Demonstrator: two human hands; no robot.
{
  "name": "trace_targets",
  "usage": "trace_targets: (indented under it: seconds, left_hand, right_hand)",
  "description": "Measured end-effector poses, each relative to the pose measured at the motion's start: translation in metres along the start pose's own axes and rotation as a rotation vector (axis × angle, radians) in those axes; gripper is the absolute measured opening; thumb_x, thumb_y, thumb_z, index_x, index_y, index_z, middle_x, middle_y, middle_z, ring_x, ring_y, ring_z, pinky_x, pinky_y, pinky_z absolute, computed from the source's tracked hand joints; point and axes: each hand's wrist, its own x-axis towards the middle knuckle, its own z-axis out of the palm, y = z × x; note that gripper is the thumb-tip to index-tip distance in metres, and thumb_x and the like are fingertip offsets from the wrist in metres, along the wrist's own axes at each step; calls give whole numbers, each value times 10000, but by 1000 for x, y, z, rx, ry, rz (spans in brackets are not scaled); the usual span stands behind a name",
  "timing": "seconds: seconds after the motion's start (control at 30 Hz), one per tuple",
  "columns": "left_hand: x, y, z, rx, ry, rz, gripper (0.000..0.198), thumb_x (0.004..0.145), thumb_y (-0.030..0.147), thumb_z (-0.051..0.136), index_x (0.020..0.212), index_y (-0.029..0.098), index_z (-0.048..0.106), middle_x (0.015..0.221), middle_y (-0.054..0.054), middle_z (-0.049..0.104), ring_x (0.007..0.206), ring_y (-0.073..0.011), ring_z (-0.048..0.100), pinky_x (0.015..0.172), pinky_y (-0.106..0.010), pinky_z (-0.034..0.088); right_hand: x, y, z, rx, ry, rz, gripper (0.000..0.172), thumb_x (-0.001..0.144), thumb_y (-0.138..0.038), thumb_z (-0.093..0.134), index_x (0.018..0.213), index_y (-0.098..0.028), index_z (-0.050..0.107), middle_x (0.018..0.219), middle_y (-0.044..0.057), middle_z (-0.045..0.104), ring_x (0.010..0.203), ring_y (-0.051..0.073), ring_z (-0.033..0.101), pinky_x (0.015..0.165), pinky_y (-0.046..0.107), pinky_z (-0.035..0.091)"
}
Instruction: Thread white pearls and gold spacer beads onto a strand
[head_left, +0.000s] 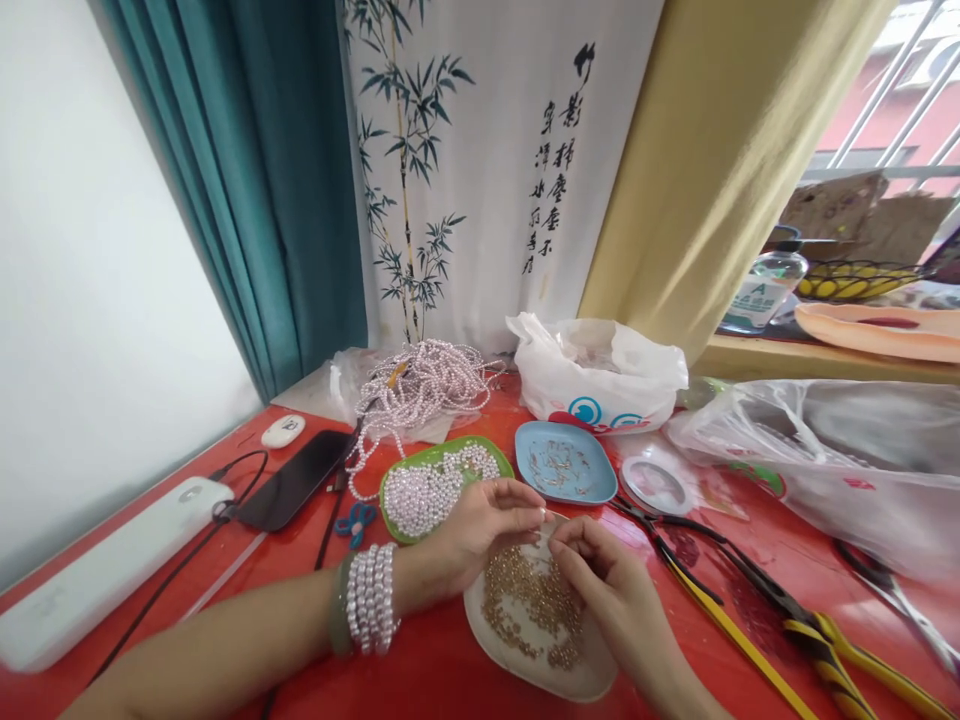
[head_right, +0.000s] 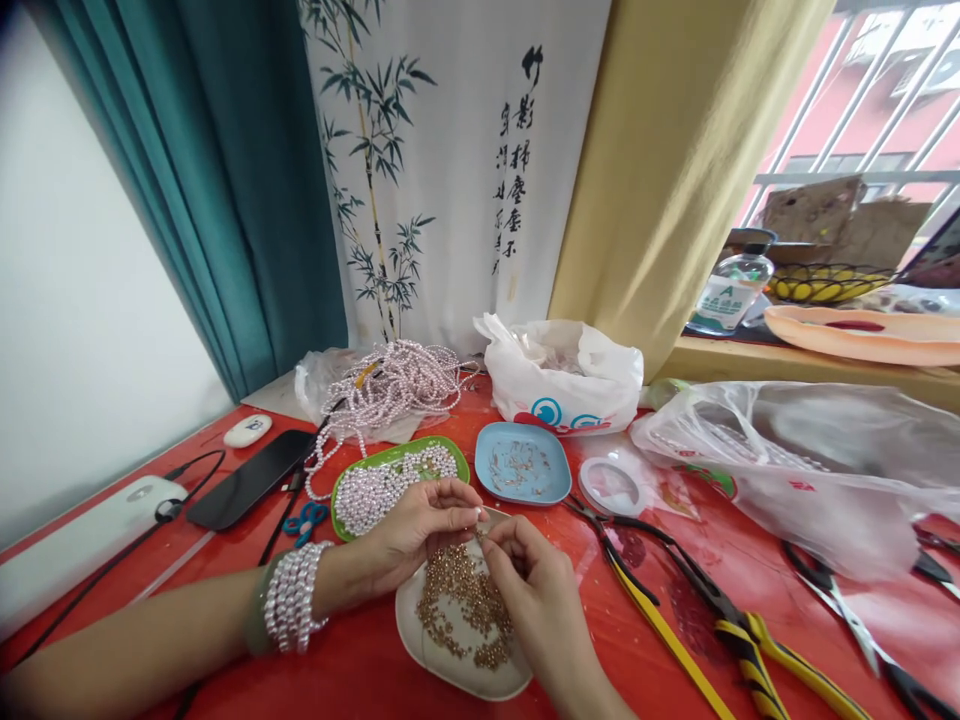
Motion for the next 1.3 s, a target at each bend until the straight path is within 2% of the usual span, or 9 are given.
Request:
trace_targets:
  seconds: [0.17,0.47,0.67,0.9,1.2,1.3]
  left_hand:
    - [-1,-4,-2,49,-29,35,192,521,150,773,652,105,640,632,-14,615,593,-89,559,626,-214,424]
    - [1,-12,-8,130,-35,107,177,546,152,759,685,121,654,658,-16,622,617,-103,558,637,-224,420]
    - [0,-10,-4,120,-8,134,153,528,141,761,642,123,661,680,-29,646,649,-115,572,684,-238,424]
    - [-2,-8,-3,101,-21,124,134,534,142,753,635,121,667,640,-23,637,616,-109,565,666,-235,422]
    - [-1,-8,-3,159,-16,164,127,562,133,737,654,124,649,659,-21,631,637,-108,564,657,-227,424]
    - [-2,-7,-2,115,6,157,136,588,146,733,686,128,640,674,-7,615,636,-93,556,639,-211,431]
  right_hand:
    - [-2,0,0,-16,-1,9,231,802,-377,472,704,-172,515,494,-64,374,445,91,356,422,213,283]
    - [-6,1,1,26,-26,-23,228,844,-376,443,718,-187,465,522,-57,434,448,92,403,432,211,322]
    - [-4,6,1,83,-73,-28,220,864,-372,425,740,-191,439,567,-56,445,459,85,412,437,208,329]
    - [-4,7,2,85,-101,-14,202,875,-360,420,767,-191,444,586,-56,447,478,86,419,455,213,339]
    - [-3,8,0,76,-83,-16,206,864,-371,429,766,-192,452,594,-49,463,494,92,435,468,215,352]
    - [-4,7,-1,60,-62,2,198,855,-369,437,757,-198,451,571,-56,461,484,94,437,466,214,354]
